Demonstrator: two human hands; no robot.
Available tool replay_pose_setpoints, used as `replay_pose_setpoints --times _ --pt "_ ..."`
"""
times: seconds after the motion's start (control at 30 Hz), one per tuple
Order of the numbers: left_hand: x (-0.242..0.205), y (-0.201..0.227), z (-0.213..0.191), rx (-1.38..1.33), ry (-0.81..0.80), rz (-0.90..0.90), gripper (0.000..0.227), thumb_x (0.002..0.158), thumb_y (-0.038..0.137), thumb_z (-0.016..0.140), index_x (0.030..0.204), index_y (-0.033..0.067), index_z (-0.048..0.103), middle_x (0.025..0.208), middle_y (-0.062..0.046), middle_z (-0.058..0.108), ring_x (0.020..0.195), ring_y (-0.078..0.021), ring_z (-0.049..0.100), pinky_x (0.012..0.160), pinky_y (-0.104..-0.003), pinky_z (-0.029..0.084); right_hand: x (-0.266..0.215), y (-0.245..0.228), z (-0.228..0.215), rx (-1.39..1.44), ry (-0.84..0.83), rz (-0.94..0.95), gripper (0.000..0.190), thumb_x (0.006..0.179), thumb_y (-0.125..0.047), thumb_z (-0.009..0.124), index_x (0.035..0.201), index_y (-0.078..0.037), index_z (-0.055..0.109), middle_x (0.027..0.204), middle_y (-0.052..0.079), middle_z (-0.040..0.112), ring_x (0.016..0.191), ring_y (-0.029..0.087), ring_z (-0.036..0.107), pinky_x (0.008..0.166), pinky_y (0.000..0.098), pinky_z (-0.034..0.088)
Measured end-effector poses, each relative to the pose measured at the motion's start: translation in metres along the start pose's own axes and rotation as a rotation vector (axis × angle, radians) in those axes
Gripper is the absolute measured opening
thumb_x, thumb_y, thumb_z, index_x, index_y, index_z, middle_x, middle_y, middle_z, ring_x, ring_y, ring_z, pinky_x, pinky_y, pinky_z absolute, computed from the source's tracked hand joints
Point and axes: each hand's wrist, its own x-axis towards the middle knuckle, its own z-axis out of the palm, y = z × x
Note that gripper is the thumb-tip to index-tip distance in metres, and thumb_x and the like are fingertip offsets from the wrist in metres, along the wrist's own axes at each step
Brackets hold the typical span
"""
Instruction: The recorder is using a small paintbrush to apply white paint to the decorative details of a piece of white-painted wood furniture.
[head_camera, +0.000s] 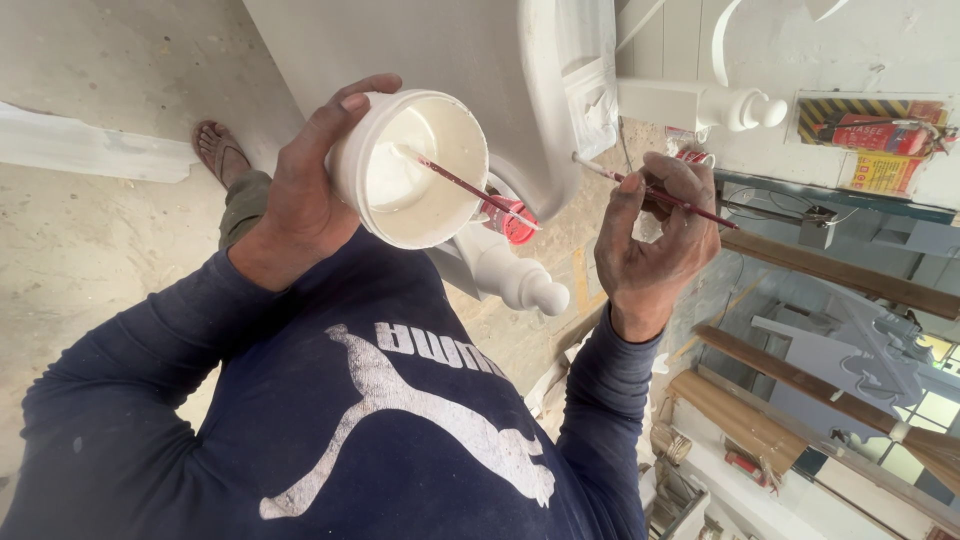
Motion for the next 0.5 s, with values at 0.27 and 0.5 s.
replay_pose_setpoints --times 0.27,0.5 --pt "-0.0011 -0.0008 -0.0002 -0.003 0.001 -0.002 0.054 0.102 0.033 0.059 0.143 -0.0006 0.049 0.131 -0.017 0.061 0.128 -0.0271 0.061 0.109 -0.04 0.054 -0.0011 0.0007 0.0014 0.041 0.021 0.016 0.017 0.114 -0.002 0.065 0.127 0.004 0.055 0.108 0.015 0.063 0.085 0.017 0.069 0.071 0.0249 0.06" --pt "-0.0019 -0.0015 -0.0016 -0.003 0.022 0.002 0.053 0.102 0.033 0.059 0.142 -0.0011 0.05 0.132 -0.017 0.061 0.128 -0.0268 0.061 0.11 -0.039 0.053 -0.0028 -0.0028 0.0008 0.07 0.035 0.055 0.016 0.114 -0.002 0.063 0.126 0.005 0.055 0.107 0.015 0.063 0.078 0.016 0.07 0.066 0.0231 0.058"
